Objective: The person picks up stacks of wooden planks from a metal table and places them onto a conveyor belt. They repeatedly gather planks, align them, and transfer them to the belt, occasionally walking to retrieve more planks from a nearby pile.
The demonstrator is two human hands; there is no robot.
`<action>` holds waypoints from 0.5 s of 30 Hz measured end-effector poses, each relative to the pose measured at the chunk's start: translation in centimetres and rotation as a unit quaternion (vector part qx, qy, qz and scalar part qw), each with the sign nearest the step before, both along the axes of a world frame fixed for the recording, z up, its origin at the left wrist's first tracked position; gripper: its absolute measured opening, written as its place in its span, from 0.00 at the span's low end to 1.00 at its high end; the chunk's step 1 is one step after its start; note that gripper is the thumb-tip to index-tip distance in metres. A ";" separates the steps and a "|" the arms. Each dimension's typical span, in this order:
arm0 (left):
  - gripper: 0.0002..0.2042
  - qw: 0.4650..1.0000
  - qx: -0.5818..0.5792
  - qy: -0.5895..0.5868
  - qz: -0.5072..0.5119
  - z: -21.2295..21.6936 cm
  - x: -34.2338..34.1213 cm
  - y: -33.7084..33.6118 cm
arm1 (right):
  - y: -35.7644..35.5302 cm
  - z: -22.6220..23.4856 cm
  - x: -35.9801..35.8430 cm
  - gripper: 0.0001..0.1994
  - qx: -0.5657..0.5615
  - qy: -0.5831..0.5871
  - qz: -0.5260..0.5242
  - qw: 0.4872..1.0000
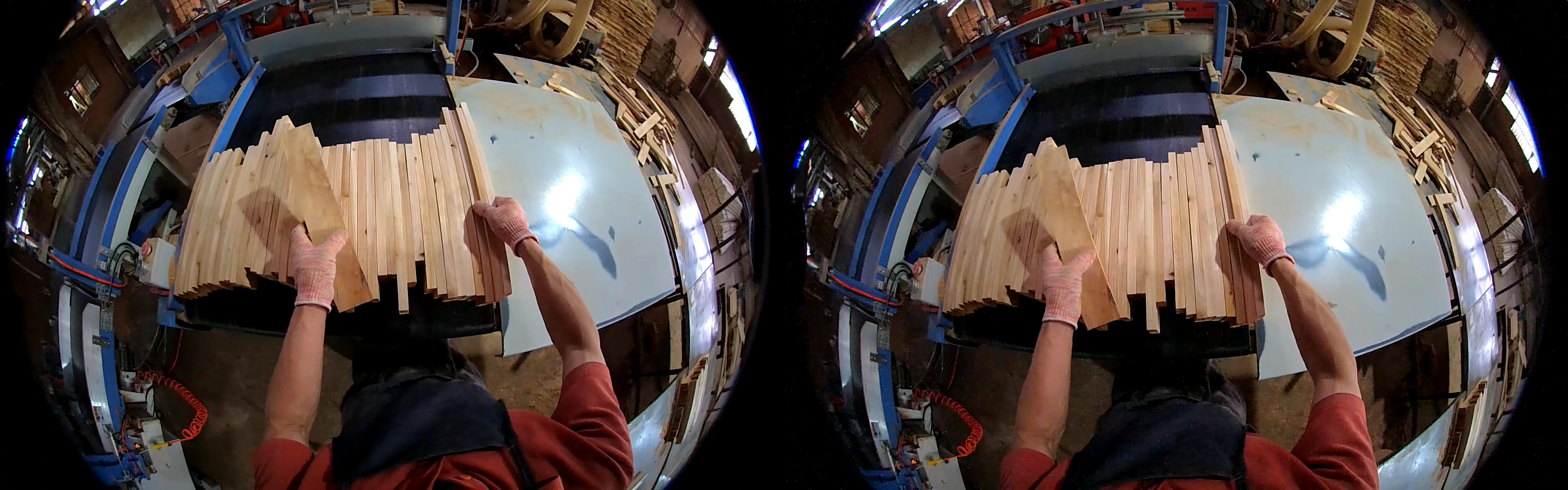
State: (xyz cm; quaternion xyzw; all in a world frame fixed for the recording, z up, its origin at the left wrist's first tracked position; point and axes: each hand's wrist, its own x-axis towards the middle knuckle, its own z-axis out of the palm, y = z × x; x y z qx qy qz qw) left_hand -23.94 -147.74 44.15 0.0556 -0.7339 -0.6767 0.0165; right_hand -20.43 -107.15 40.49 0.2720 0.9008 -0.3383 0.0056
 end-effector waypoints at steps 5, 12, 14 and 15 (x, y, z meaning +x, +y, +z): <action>0.30 0.998 0.048 0.024 -0.020 0.2 0.6 0.2 | 0.4 0.1 0.1 0.34 -0.015 0.020 -0.010 1.000; 0.28 0.999 0.033 0.000 -0.036 1.5 1.1 0.6 | 4.1 2.8 2.4 0.31 -0.049 0.006 -0.054 0.997; 0.28 0.999 0.031 0.009 -0.027 1.7 1.4 0.7 | 5.3 3.3 3.2 0.30 -0.012 -0.013 -0.056 0.998; 0.28 0.998 0.049 -0.003 -0.030 1.8 1.5 0.7 | 5.9 3.4 3.7 0.30 0.012 -0.022 -0.055 0.998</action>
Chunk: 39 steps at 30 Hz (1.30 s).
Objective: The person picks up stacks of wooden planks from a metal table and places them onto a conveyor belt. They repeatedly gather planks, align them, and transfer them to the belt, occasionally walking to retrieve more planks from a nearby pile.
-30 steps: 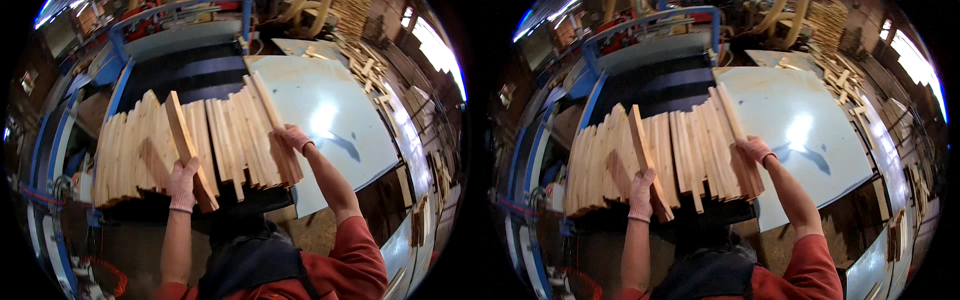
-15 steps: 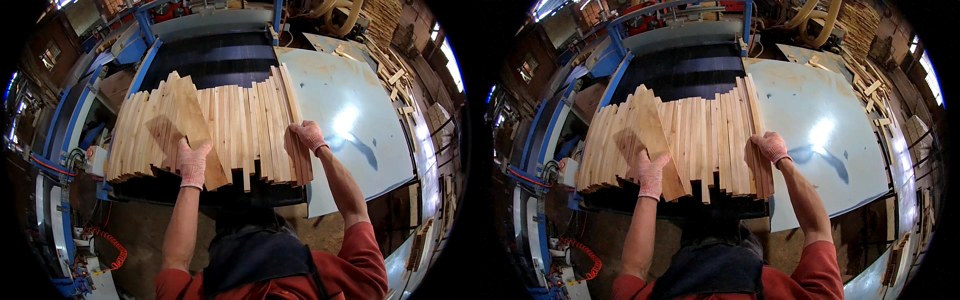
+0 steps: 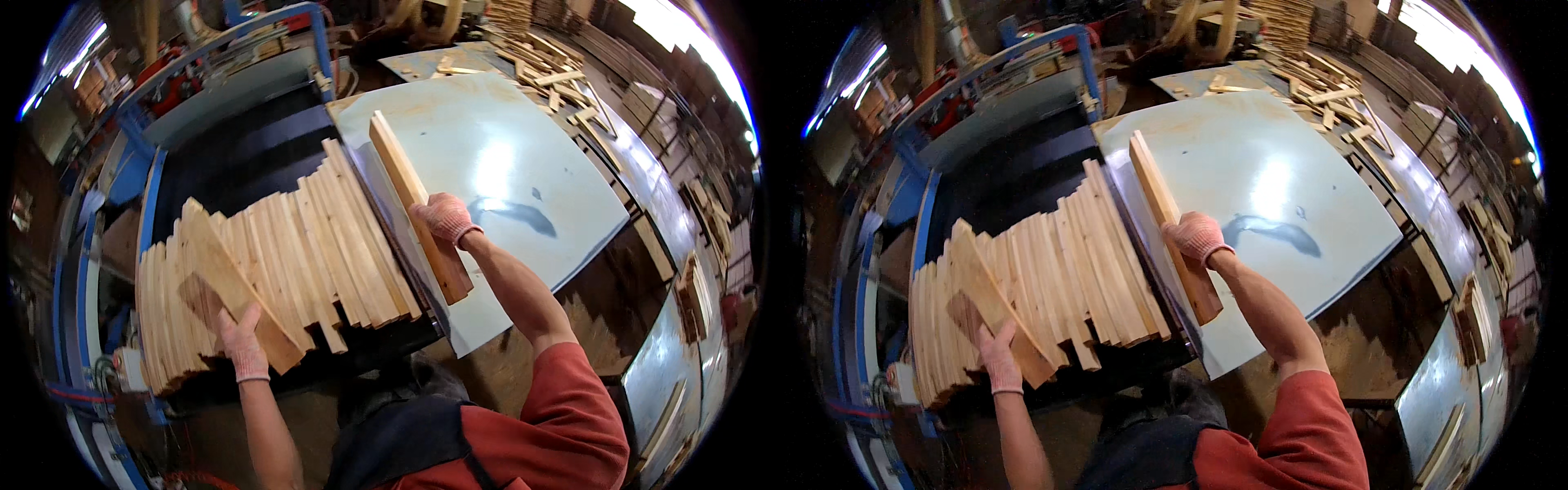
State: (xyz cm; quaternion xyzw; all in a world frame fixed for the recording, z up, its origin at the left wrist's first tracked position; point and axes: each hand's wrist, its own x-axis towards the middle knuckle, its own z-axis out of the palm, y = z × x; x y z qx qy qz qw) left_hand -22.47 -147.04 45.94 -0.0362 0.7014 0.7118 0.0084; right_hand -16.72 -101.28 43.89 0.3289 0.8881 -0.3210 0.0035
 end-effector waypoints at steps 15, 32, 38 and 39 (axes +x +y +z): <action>0.27 0.978 0.207 -0.037 -0.004 1.9 0.6 5.4 | -9.7 4.6 3.3 0.41 -0.248 0.244 0.162 0.923; 0.50 0.661 -0.690 -0.110 0.274 4.6 -10.2 -37.5 | -19.4 3.7 10.0 0.12 -0.441 0.097 0.051 0.891; 0.46 0.641 -0.702 -0.201 0.236 4.8 -12.7 -45.1 | -20.2 2.4 11.8 0.11 -0.479 0.130 -0.016 0.868; 0.45 0.643 -0.704 -0.200 0.225 4.6 -12.6 -45.3 | -20.4 2.2 12.0 0.11 -0.480 0.139 -0.022 0.866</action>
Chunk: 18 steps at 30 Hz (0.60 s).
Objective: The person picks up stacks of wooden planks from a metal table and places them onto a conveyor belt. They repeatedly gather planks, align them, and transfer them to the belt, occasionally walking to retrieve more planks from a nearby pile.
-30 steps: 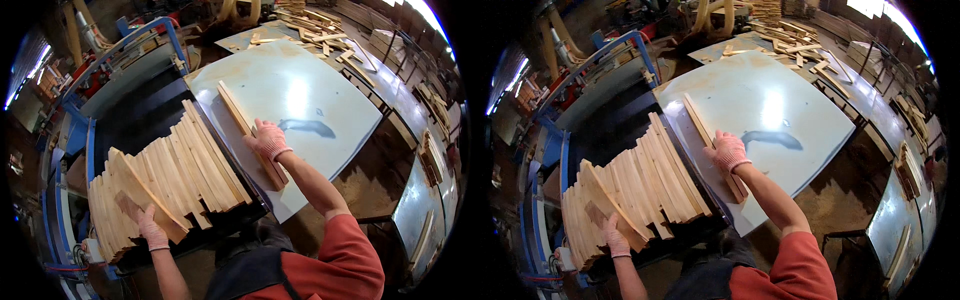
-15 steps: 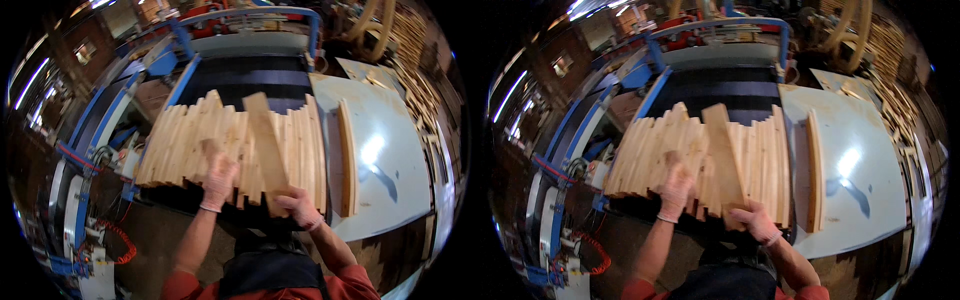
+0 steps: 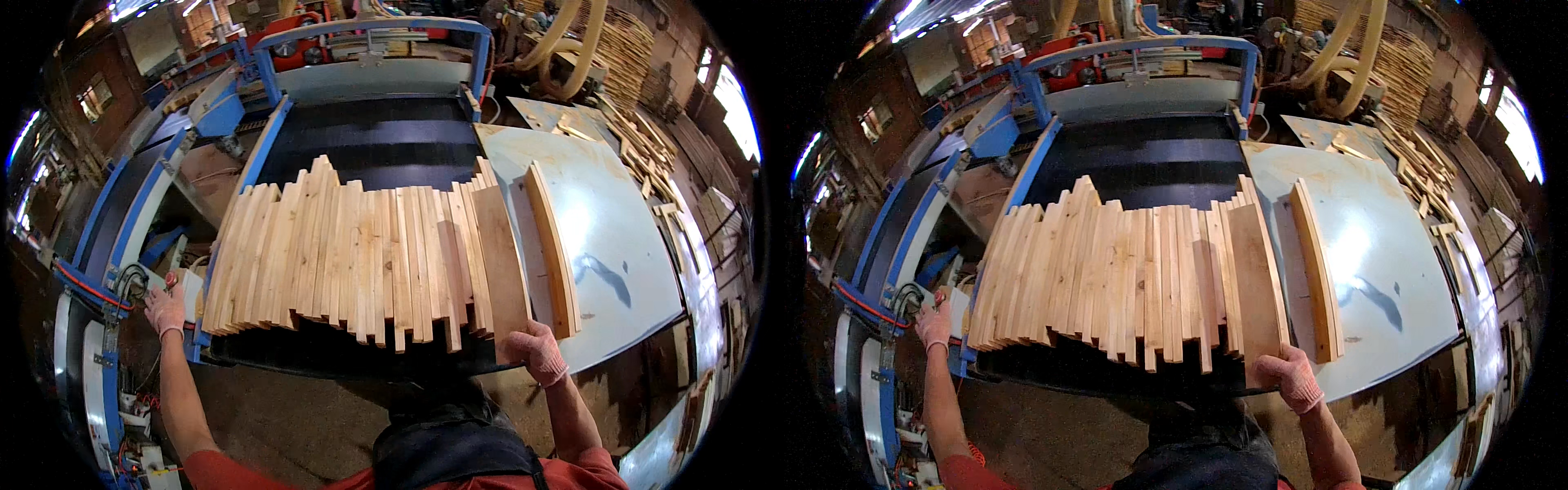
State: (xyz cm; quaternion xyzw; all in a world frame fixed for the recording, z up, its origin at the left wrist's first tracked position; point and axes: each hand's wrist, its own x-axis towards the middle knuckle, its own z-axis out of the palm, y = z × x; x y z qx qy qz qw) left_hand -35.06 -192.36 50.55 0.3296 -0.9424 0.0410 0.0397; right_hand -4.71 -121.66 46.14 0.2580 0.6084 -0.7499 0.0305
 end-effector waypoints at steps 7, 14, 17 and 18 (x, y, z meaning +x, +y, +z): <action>0.49 1.000 -0.004 -0.008 -0.018 -0.2 0.5 0.5 | -2.5 0.4 0.0 0.10 0.050 0.023 -0.005 0.998; 0.52 0.990 0.067 0.124 -0.020 -4.9 5.8 -3.4 | -6.2 -2.9 6.3 0.11 -0.033 -0.021 -0.001 0.999; 0.42 0.895 0.177 0.328 -0.245 -6.1 7.9 2.3 | -4.8 -3.4 7.7 0.12 -0.048 0.045 -0.033 0.997; 0.40 0.874 0.212 0.335 -0.279 -6.3 9.0 5.2 | -4.1 -3.3 7.7 0.12 -0.053 0.012 -0.030 0.998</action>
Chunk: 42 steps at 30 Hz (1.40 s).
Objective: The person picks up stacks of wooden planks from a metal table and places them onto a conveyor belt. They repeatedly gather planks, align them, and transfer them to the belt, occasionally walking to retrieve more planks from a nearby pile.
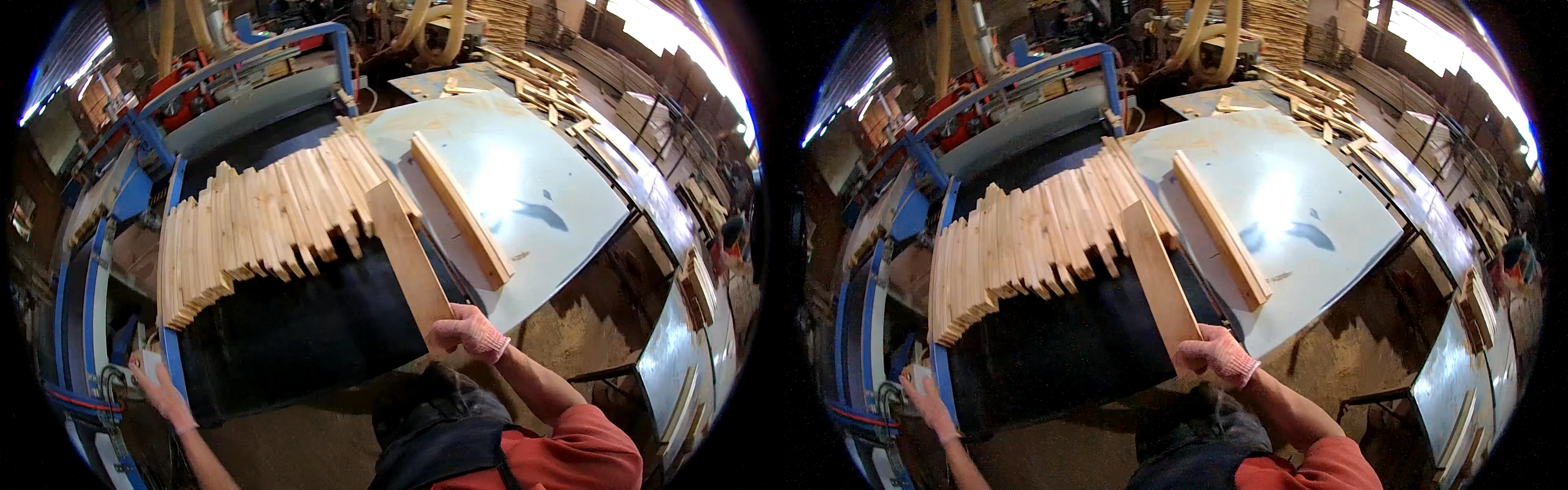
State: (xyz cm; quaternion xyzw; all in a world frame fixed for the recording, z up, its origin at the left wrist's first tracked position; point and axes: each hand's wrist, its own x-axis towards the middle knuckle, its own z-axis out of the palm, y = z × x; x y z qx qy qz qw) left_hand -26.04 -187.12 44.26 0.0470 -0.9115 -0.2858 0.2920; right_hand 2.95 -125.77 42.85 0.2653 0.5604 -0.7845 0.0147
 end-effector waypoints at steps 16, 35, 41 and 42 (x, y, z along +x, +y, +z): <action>0.29 0.643 0.135 -0.665 -0.355 -22.9 27.6 36.1 | 7.1 -0.7 20.5 0.18 -0.045 0.020 -0.095 0.994; 0.11 0.475 0.024 -0.818 -0.324 -38.0 26.4 50.4 | 3.2 -15.3 42.5 0.23 -0.058 0.068 -0.629 0.773; 0.18 0.396 -0.078 -0.822 -0.402 -41.8 24.3 65.1 | -6.4 -19.5 44.1 0.20 -0.007 0.019 -0.822 0.570; 0.19 0.425 -0.125 -0.790 -0.423 -41.8 25.6 67.9 | -8.0 -19.7 44.0 0.20 -0.017 -0.005 -0.851 0.525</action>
